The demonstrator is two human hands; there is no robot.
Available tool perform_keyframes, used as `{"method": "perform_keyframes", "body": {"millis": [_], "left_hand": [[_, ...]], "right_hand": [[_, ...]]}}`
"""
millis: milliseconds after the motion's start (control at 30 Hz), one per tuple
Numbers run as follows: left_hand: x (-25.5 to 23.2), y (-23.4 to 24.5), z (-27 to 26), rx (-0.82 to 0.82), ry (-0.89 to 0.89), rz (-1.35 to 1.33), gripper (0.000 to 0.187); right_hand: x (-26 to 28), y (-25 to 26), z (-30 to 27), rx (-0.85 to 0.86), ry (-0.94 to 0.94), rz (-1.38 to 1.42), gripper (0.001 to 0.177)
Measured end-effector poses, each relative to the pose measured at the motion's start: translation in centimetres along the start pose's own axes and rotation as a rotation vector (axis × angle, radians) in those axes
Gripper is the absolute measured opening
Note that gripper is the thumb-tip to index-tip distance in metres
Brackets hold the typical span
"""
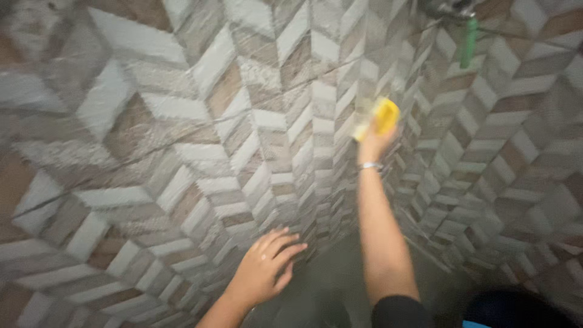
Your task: The person scrubs the tiled walls of a bathroom with a yellow sponge, then uses a handheld shower head to rinse the walls and floor. The person places the sponge on the toilet lid and continues rinsing the area.
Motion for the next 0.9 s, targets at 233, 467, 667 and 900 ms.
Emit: {"method": "perform_keyframes", "body": {"millis": [233,467,667,900], "left_hand": [[2.7,-4.3,-0.4,0.183,0.163,-0.014,0.052],[3.0,-1.6,-1.1,0.125,0.248,-0.022,0.059],[3.2,-2.8,-1.0,0.128,0.234,-0.028,0.059],[4.6,-1.7,-4.6,0.151,0.302,-0.064,0.054]], "right_hand": [[7.7,-3.0,-15.6,0.570,0.708,-0.188,0.053],[3.7,0.2,1.3,-0.042,0.036,-0.002,0.045],[14.4,-4.5,-13.3,0.481,0.607,0.146,0.048],[4.7,0.1,-5.1,0.146,0.216,0.240,0.059]]}}
Point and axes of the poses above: each hand's wrist, its own z-axis towards the middle knuckle, its own y-axis out of the back of the hand, x = y × z, the point moved 7 cm from there along z, towards the middle knuckle, and after that the axes turned 1 degree about y, right-handed, at the moved point
